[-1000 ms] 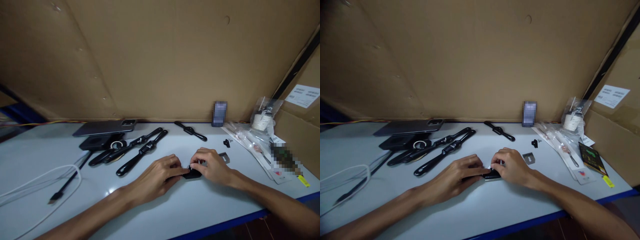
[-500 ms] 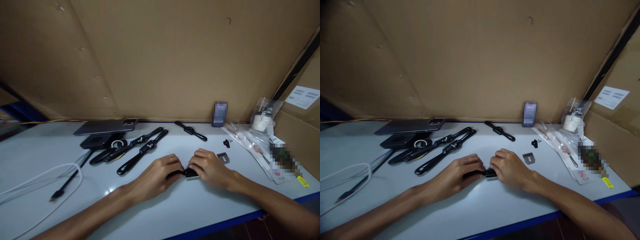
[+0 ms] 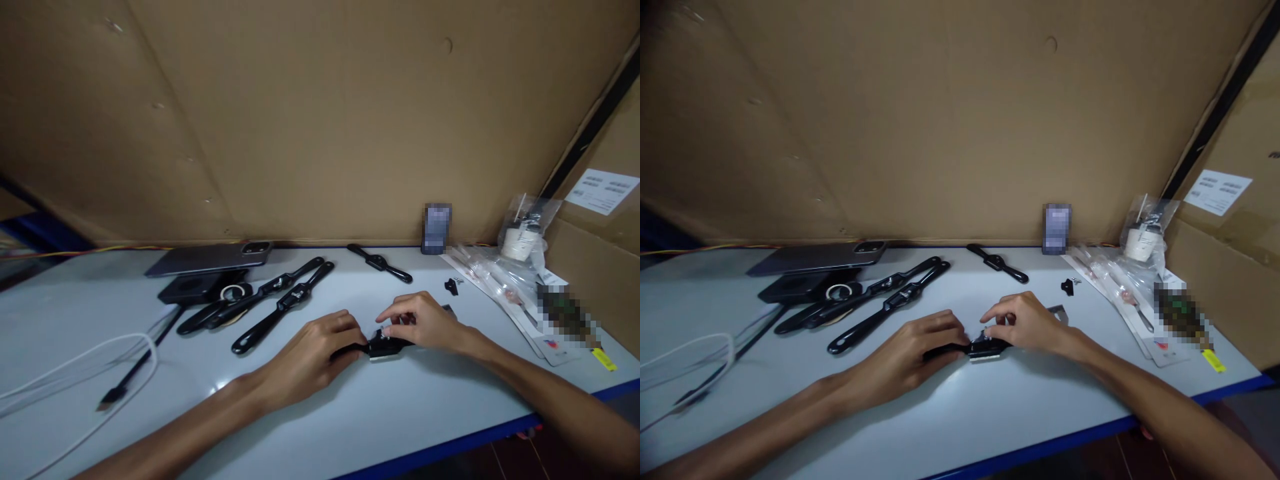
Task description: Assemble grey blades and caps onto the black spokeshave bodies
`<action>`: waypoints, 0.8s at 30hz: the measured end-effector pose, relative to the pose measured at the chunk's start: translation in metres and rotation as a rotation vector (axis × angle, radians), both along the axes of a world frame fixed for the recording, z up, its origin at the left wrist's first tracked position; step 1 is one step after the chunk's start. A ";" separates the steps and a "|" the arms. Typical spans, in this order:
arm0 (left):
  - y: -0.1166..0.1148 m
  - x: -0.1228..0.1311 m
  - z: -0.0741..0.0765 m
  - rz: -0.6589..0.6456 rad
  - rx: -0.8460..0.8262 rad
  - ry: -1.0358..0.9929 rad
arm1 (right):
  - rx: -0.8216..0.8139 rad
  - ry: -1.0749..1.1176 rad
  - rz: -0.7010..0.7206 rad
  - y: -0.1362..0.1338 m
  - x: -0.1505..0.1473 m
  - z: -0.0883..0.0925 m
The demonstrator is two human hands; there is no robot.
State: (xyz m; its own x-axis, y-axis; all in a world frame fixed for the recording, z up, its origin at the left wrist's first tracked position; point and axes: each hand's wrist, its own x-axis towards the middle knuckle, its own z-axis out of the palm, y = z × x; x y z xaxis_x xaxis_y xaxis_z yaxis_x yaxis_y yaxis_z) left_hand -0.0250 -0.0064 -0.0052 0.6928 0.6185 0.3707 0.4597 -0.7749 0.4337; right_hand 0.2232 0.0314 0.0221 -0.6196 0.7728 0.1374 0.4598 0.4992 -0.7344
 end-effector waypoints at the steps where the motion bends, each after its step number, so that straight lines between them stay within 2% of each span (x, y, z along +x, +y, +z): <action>1: 0.000 0.000 0.000 -0.001 0.000 -0.001 | 0.015 -0.005 0.022 0.001 0.002 0.000; 11: 0.000 0.000 0.000 -0.003 0.010 -0.013 | 0.209 -0.014 0.169 0.003 0.006 -0.006; 15: 0.000 0.000 0.000 0.002 0.002 -0.006 | 0.223 -0.017 0.106 0.002 0.002 -0.009; 18: 0.000 0.000 0.000 0.001 0.002 -0.004 | 0.284 -0.095 0.044 -0.002 -0.004 -0.011; 22: 0.000 0.000 0.000 0.003 0.004 0.004 | 0.413 -0.205 0.054 -0.006 -0.013 -0.015; 24: 0.000 0.000 0.001 -0.001 0.008 0.012 | 0.422 -0.220 0.075 -0.006 -0.015 -0.015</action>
State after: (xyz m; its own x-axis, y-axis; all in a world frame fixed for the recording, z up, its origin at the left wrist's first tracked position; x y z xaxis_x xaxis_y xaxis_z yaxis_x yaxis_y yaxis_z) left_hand -0.0249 -0.0067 -0.0046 0.6979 0.6147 0.3676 0.4639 -0.7790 0.4219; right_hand 0.2080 0.0253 0.0067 -0.7208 0.6299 0.2892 0.5329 0.7705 -0.3499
